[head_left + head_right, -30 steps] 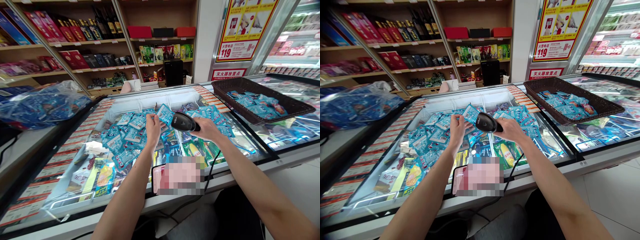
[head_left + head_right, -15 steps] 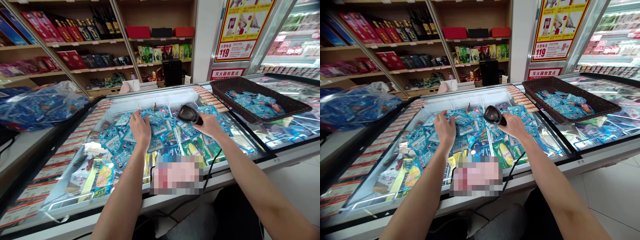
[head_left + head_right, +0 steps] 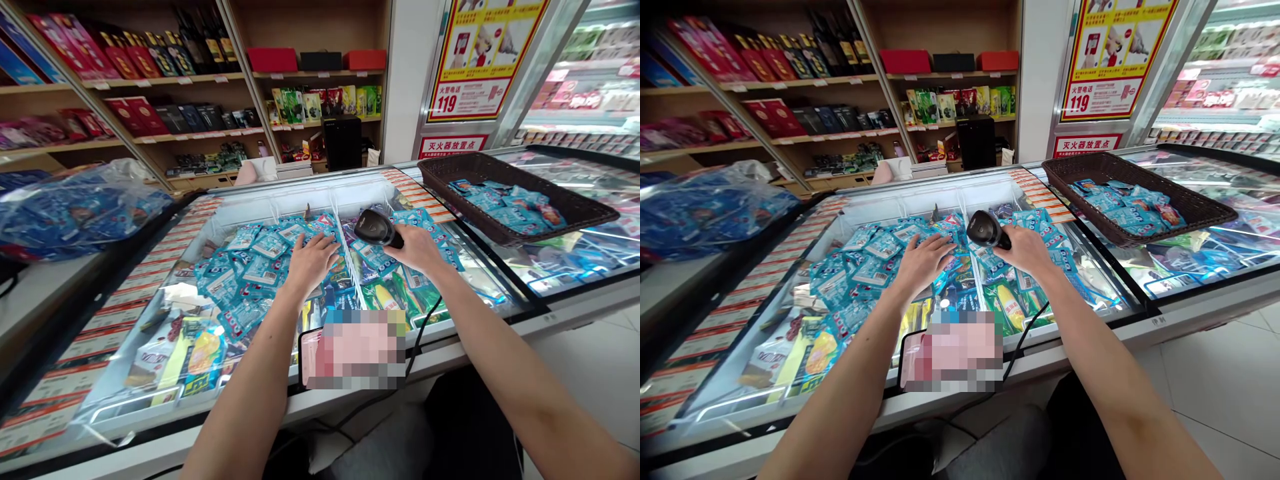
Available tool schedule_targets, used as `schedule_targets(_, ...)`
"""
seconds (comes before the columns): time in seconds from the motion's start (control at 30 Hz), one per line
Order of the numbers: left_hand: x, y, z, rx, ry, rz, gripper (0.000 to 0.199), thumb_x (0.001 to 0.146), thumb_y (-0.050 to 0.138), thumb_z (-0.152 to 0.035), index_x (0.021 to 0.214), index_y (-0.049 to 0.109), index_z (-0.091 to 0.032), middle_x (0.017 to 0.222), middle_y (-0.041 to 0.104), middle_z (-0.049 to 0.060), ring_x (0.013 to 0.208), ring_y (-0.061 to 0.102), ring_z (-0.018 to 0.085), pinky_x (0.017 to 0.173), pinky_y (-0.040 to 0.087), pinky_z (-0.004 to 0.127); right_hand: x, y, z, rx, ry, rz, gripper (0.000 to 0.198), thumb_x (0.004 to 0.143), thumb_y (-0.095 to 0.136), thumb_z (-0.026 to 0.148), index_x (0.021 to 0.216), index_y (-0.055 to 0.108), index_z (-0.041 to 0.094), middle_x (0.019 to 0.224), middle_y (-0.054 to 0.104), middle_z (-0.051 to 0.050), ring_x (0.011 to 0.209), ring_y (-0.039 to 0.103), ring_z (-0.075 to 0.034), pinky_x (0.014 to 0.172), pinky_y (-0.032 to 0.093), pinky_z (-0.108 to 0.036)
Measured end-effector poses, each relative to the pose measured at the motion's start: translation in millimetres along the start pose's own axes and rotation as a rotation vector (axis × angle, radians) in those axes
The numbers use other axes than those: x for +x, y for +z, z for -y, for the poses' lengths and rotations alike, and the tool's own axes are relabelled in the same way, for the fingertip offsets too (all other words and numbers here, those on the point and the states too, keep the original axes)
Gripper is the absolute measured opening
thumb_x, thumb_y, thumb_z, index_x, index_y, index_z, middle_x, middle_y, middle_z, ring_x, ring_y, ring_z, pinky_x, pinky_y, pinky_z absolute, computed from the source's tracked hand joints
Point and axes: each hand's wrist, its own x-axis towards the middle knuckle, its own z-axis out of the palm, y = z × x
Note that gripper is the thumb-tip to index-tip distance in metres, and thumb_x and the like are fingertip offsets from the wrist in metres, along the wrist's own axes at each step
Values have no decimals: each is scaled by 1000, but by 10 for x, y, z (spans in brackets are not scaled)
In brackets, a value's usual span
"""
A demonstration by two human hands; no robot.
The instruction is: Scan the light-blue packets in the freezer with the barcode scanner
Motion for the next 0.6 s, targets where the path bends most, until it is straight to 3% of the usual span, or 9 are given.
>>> schedule_targets(0.2,-22,15,79,199,-88,-19,39,91,37,-25,123,57,-32,136,53,1,133,38,27,113,10,59,5,2,-14,-32,20,7,29,76,59,42,93,61,19,84,68,-7,75,62,-24,64,40,-32)
schedule_targets(0.37,-12,18,89,248,-70,-45,41,90,36,-19,123,58,-29,131,57,4,132,40,25,114,11,55,8,-3,-18,-34,28,-7,29,75,59,41,93,62,19,83,69,-7,74,63,-24,63,40,-32)
schedule_targets(0.6,0,-42,10,217,-19,-77,36,90,41,-41,112,64,-24,120,64,6,125,47,26,114,15,55,16,-16,-26,-9,53,-25,29,75,60,41,93,62,18,82,68,-8,72,61,-23,62,38,-31)
